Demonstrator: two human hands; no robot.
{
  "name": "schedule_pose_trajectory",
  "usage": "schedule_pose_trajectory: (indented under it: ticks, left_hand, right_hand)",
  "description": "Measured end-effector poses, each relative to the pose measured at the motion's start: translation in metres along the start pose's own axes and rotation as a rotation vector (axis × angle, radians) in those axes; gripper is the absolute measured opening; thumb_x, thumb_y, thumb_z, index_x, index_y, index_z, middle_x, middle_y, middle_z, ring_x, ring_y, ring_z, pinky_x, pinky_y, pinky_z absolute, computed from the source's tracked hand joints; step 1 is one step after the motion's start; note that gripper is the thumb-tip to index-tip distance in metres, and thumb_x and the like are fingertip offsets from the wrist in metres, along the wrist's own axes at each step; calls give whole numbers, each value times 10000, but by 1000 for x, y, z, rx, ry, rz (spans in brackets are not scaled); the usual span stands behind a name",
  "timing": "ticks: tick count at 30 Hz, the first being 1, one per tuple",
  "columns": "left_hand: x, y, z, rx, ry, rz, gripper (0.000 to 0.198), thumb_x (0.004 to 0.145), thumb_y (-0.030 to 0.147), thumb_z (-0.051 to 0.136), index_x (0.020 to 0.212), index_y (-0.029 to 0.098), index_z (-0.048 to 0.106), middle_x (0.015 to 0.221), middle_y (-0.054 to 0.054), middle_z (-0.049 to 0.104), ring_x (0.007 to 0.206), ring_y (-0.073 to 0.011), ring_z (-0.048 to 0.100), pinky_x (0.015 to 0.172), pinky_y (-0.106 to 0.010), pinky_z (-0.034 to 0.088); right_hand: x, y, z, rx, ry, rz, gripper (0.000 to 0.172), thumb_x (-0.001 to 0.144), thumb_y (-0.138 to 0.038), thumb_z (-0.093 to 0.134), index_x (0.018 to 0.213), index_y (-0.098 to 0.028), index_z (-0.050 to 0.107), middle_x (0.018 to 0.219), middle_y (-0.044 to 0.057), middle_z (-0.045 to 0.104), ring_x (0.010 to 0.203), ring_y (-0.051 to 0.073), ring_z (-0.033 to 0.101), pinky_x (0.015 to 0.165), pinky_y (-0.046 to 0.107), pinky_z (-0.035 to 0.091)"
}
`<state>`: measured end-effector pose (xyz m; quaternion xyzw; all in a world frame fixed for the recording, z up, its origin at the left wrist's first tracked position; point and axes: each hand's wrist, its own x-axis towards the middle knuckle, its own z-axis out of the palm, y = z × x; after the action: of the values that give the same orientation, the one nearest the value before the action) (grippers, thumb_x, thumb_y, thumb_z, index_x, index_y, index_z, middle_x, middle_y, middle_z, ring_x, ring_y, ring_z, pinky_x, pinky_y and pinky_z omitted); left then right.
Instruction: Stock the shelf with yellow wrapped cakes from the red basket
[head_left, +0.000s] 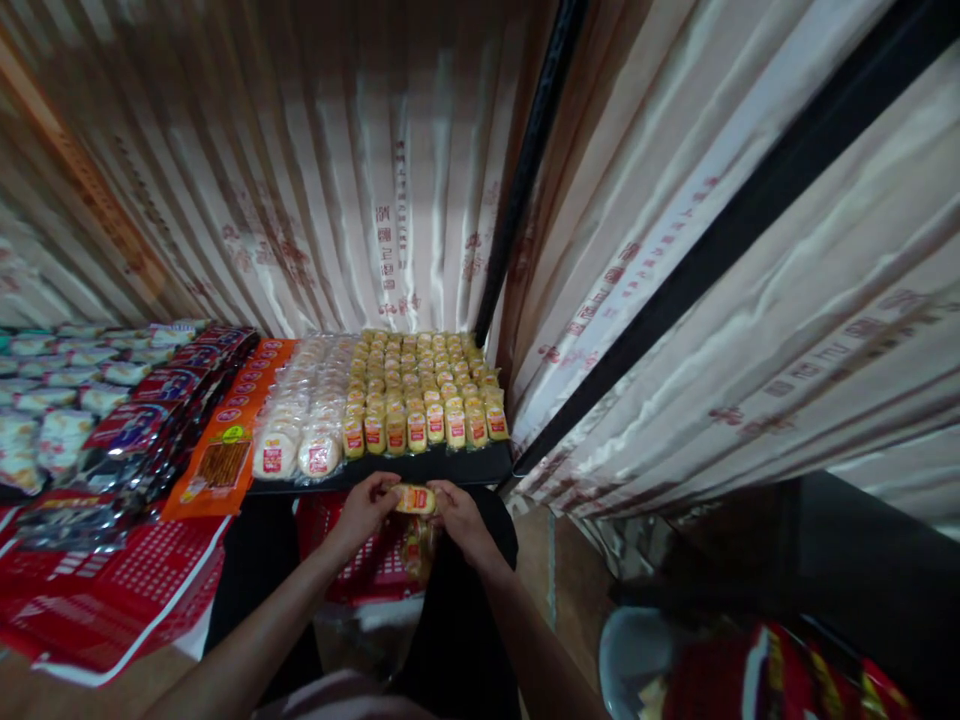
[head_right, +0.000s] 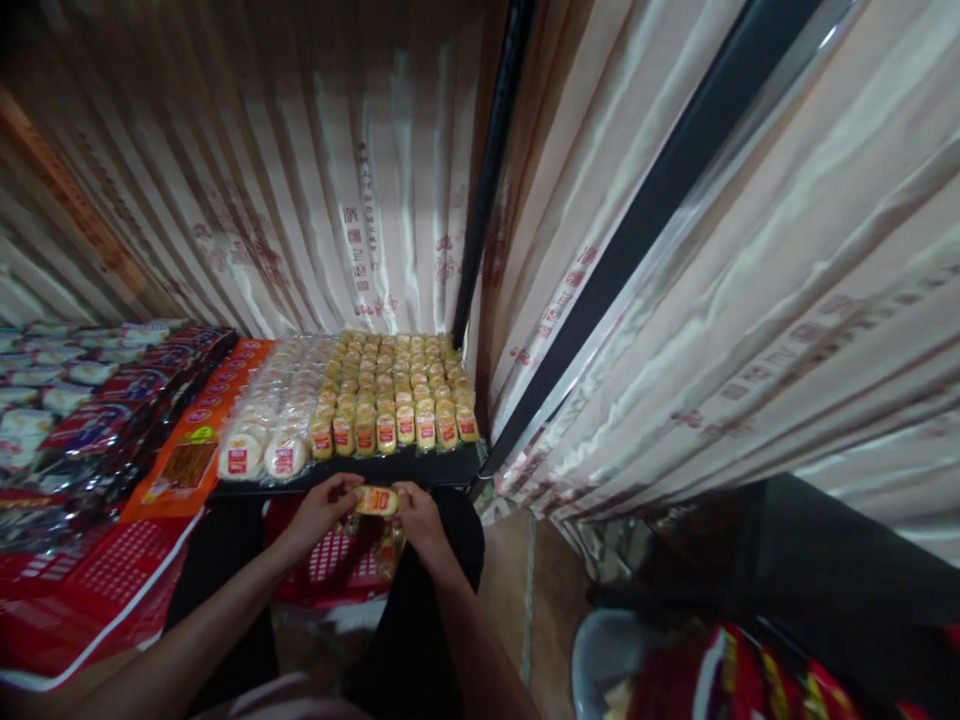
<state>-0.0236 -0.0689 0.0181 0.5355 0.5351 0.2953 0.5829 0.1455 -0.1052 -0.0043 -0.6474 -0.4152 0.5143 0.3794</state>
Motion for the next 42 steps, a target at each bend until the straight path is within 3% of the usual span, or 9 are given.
schedule_pose_trajectory:
  ticks: [5, 8, 11, 15, 19, 23, 35, 42]
  left_hand:
    - [8, 22, 8, 286, 74, 173, 343, 716, 271, 561, 1039, 156, 574, 852, -32, 639, 730, -153, 586, 701, -257, 452]
    - [10, 40, 15, 469, 88, 272, 307, 741, 253, 563, 1040, 186, 589, 934, -42, 659, 833, -181, 597, 802, -285, 436]
    - [15, 55, 23, 551, 57, 363, 291, 759, 243, 552, 1038, 183, 605, 992, -63, 658, 922, -212, 591, 865, -310, 419]
    - [24, 66, 33, 619, 15, 467, 287, 795, 234, 511, 1061, 176, 604, 1020, -78, 637, 941, -212, 578, 872, -312, 420]
    - [34, 72, 42, 685, 10, 532, 283, 826, 232, 469, 1067, 169, 603, 1029, -81, 585, 917, -188, 563, 846, -299, 431]
    - [41, 75, 51, 723, 44, 503, 272, 828, 224, 473, 1069, 186, 593, 981, -60, 559, 853, -162, 557, 822, -285, 438]
    - [58, 60, 63, 685, 139, 515, 258, 831, 152, 453, 1083, 141, 507, 956, -79, 546, 904, -188, 532, 855, -331, 431]
    - [68, 60, 63, 757, 192, 565, 213, 840, 144, 439, 1024, 147, 546, 968, -79, 524, 910, -183, 525, 821, -315, 447]
  right_hand:
    - [-3, 4, -5, -473, 135, -199, 287, 821, -178, 385, 952, -173, 641, 886, 61, 673, 803, 171, 628, 766, 272, 480]
    - [-6, 4, -7, -618, 269, -301, 313, 799, -166, 430, 1049, -160, 619, 951, 90, 641, 829, 178, 611, 810, 283, 467]
    - [-6, 3, -7, -567, 342, -442, 391, 799, -179, 447, 1176, -151, 544, 1063, 106, 588, 825, 163, 602, 829, 288, 474]
    - [-1, 2, -7, -497, 365, -543, 421, 796, -256, 510, 1207, -165, 507, 1135, 115, 541, 857, 176, 589, 843, 320, 486]
    - [5, -3, -5, -472, 405, -516, 412, 796, -251, 499, 1191, -135, 498, 1064, 114, 533, 821, 179, 581, 761, 321, 514]
    - [16, -5, -1, -445, 461, -448, 372, 815, -229, 434, 1164, -123, 507, 949, 80, 523, 695, 154, 570, 665, 298, 517]
    - [34, 3, 1, -219, 519, -450, 334, 838, -207, 371, 1157, -139, 444, 1009, 118, 525, 781, 167, 583, 741, 329, 507]
    - [37, 7, 2, -268, 532, -532, 248, 851, -188, 337, 1046, -151, 485, 992, 116, 519, 821, 167, 573, 767, 331, 499]
